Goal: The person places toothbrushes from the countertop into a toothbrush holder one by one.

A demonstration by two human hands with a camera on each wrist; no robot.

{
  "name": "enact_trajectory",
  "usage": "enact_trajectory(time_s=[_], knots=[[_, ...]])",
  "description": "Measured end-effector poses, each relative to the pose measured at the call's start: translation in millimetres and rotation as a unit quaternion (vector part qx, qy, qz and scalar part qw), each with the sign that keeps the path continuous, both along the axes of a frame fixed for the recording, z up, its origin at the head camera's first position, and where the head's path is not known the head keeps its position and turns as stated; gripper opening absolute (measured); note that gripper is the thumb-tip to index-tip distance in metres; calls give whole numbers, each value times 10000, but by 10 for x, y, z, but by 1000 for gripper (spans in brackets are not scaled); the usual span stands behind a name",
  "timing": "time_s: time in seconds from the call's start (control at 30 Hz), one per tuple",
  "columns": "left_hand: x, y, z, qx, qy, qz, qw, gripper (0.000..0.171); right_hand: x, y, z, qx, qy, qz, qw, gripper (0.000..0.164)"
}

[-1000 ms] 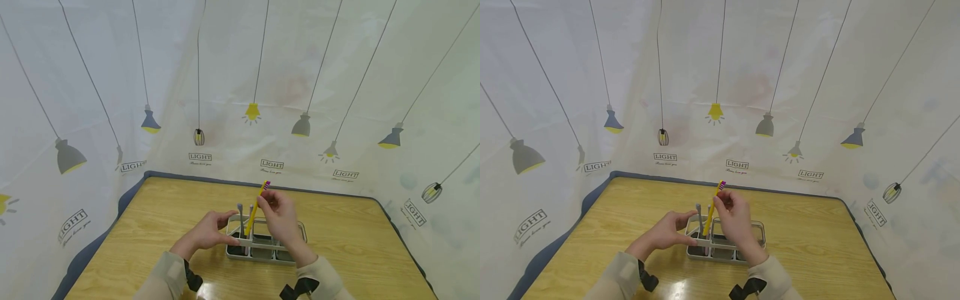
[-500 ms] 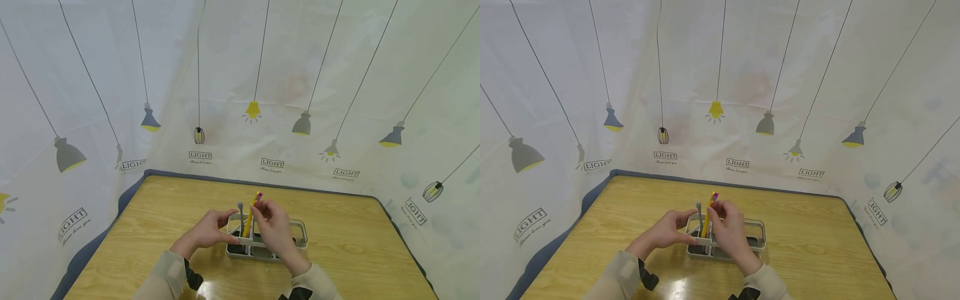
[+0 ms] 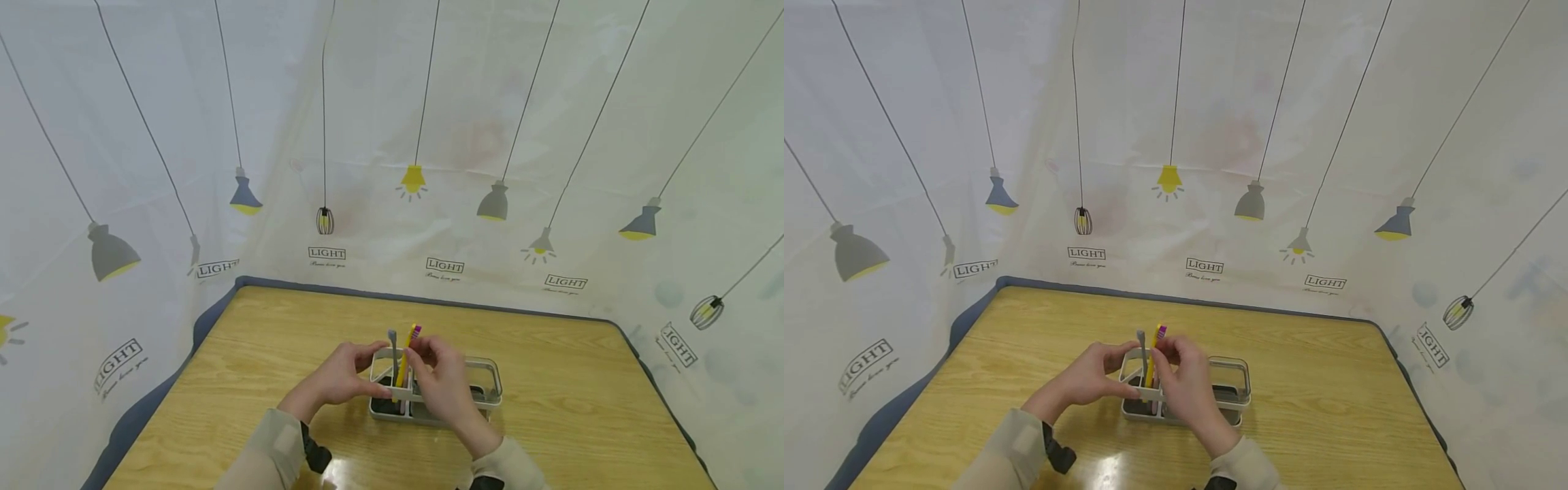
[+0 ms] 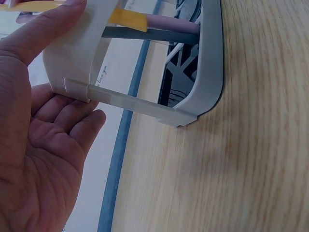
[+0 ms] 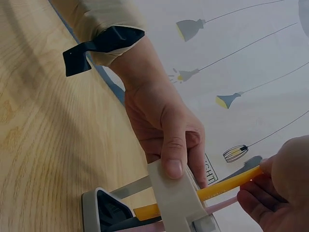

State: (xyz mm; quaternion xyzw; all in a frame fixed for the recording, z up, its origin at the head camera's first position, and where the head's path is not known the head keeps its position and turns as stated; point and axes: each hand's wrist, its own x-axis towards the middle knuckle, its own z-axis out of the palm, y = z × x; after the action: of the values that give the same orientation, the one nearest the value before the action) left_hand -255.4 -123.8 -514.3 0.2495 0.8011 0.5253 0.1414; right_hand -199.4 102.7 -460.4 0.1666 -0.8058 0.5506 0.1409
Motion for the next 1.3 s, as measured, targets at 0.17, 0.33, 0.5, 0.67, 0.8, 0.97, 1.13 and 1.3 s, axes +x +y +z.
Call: enact_trajectory(time_s=[0.17,0.33,0.5,0.67,0.8,0.97,1.13,1.3], knots=[[2,6,13,-23,69,-6,10000,95,5,0,-48,66,-21,61,10000,7],[2,14,33,-27,68,-6,10000,95,27,-6,-96,149,-59,76,9998,7],[5,20,39,0,53,-4,10000,95,46,-3,-154,321,-132,51,9994,8],[9,20,32,7,31,-4,10000,95,45,12,-220,393,-117,72,9991,6],[8,17,19,28,-10,-4,10000,96,50,18,-249,320,14,148,9994,4],[3,15,8,53,-26,-23,10000,96,48,28,-268,332,191,266,9989,6],[-7,11,-16,14,29,-17,10000,96,49,71,-219,291,-88,233,9993,5],[3,2,-26,-53,36,-3,10000,98,52,129,-177,194,-275,68,9994,8]])
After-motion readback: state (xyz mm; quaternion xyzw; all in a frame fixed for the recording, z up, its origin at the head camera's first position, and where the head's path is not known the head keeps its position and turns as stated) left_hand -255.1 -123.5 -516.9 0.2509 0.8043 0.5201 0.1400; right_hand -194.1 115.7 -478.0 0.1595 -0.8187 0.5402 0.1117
